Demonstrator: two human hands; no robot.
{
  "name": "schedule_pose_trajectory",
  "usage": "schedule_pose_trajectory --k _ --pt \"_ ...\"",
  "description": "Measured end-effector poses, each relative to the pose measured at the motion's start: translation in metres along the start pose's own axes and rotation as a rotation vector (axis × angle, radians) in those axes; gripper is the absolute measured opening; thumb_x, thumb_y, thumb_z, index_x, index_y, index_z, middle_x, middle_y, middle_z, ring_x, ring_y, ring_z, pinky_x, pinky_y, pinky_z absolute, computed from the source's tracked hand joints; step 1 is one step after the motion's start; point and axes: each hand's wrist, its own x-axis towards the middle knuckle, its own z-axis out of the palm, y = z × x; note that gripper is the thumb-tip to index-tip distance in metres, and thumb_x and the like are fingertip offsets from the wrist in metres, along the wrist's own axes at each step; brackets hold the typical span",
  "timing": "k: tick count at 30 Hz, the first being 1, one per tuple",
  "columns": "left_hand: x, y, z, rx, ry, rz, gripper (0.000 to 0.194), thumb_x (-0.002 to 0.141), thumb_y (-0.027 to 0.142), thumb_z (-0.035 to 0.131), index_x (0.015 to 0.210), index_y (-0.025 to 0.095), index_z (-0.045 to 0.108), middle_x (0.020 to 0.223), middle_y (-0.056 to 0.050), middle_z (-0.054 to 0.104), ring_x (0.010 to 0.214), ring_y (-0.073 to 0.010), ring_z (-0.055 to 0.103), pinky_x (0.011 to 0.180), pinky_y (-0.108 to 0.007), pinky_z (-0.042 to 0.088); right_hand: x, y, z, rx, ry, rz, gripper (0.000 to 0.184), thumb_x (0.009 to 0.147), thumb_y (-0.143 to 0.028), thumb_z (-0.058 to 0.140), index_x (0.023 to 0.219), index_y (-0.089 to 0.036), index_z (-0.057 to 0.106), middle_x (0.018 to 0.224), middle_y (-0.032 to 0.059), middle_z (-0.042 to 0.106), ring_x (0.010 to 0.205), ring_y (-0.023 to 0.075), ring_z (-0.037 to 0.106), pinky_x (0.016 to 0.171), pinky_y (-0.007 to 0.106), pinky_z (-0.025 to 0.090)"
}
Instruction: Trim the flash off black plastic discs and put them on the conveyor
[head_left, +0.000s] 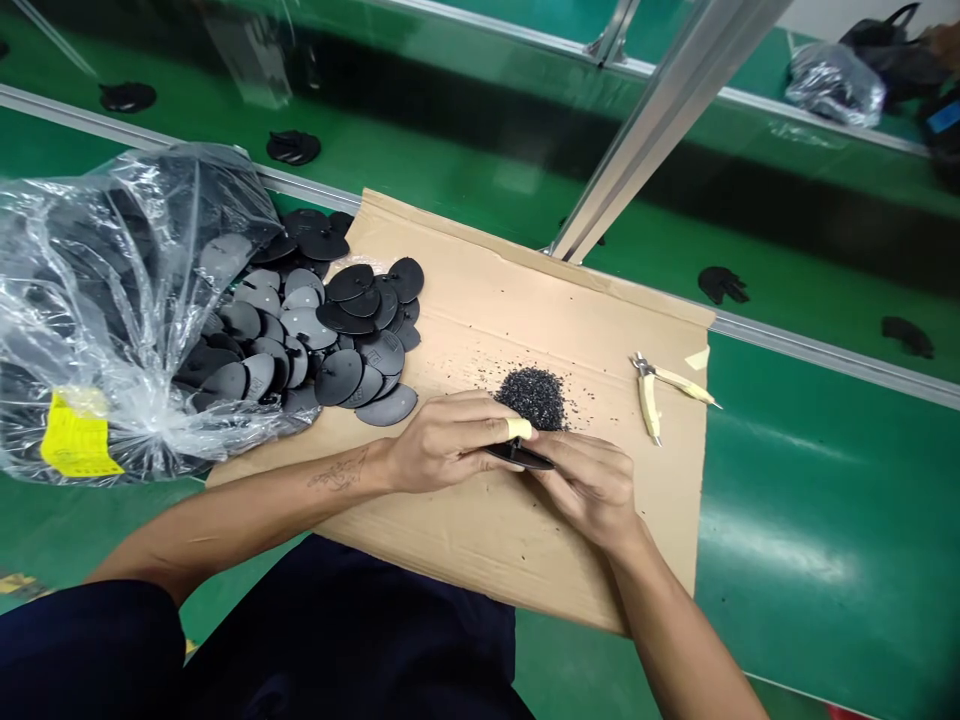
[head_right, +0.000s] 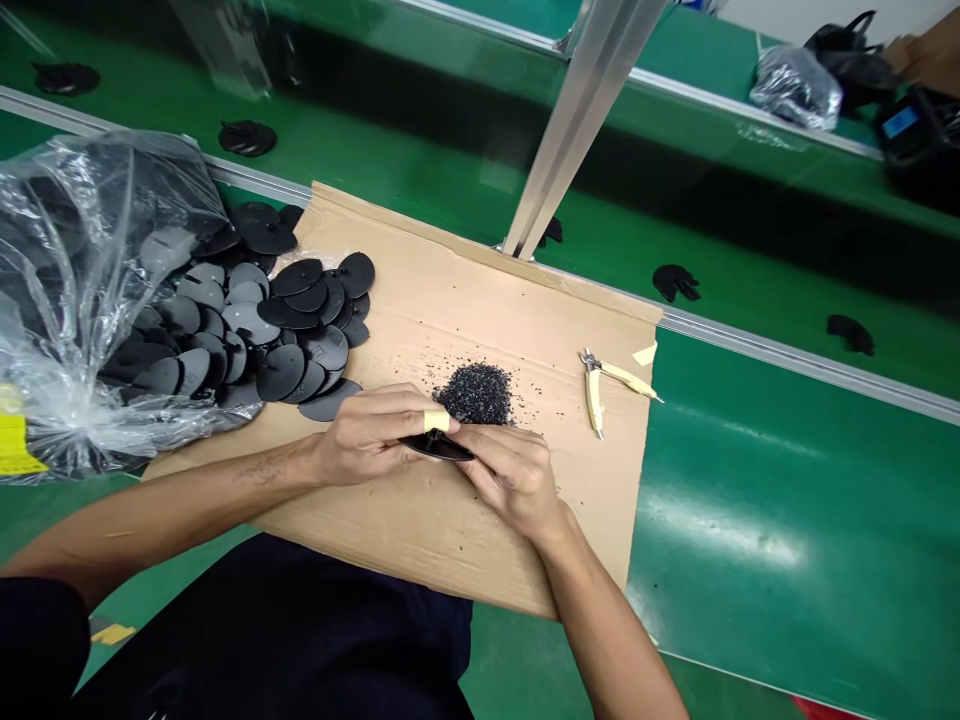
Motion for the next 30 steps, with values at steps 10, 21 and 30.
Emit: schedule_pose_trajectory --k 10,21,30 --pt "-0.001 0.002 0.001 0.053 0.019 -0.005 0.013 0.093 0.024 0.069 0.101 0.014 0.070 0.091 -0.009 0.074 0.081 -0.0156 0.068 0.072 -0.029 0.057 0.000 0.001 0.003 0.091 0.007 0.022 0.034 0.091 -0.010 0.068 0.121 -0.025 0.072 0.103 0.0050 0.078 0.083 0.0169 0.076 0.074 0.028 0.065" --pt "-0.002 -0.003 0.000 0.048 0.005 -0.416 0.024 0.100 0.028 0.055 0.120 0.016 0.062 0.111 -0.010 0.071 0.100 -0.0172 0.069 0.086 -0.029 0.056 0.005 0.034 -0.059 -0.501 0.037 0.397 0.046 0.090 -0.051 0.070 0.127 -0.023 0.067 0.132 0.0141 0.065 0.126 0.0353 0.058 0.109 0.058 0.046" --pt "-0.003 -0.004 0.001 0.109 -0.004 -0.368 0.016 0.099 0.027 0.058 0.108 0.014 0.062 0.095 -0.006 0.068 0.087 -0.0152 0.064 0.075 -0.025 0.052 -0.020 0.072 -0.098 -0.707 0.085 0.835 0.057 0.078 -0.056 0.076 0.118 -0.016 0.070 0.117 0.0221 0.061 0.108 0.0449 0.057 0.091 0.067 0.047"
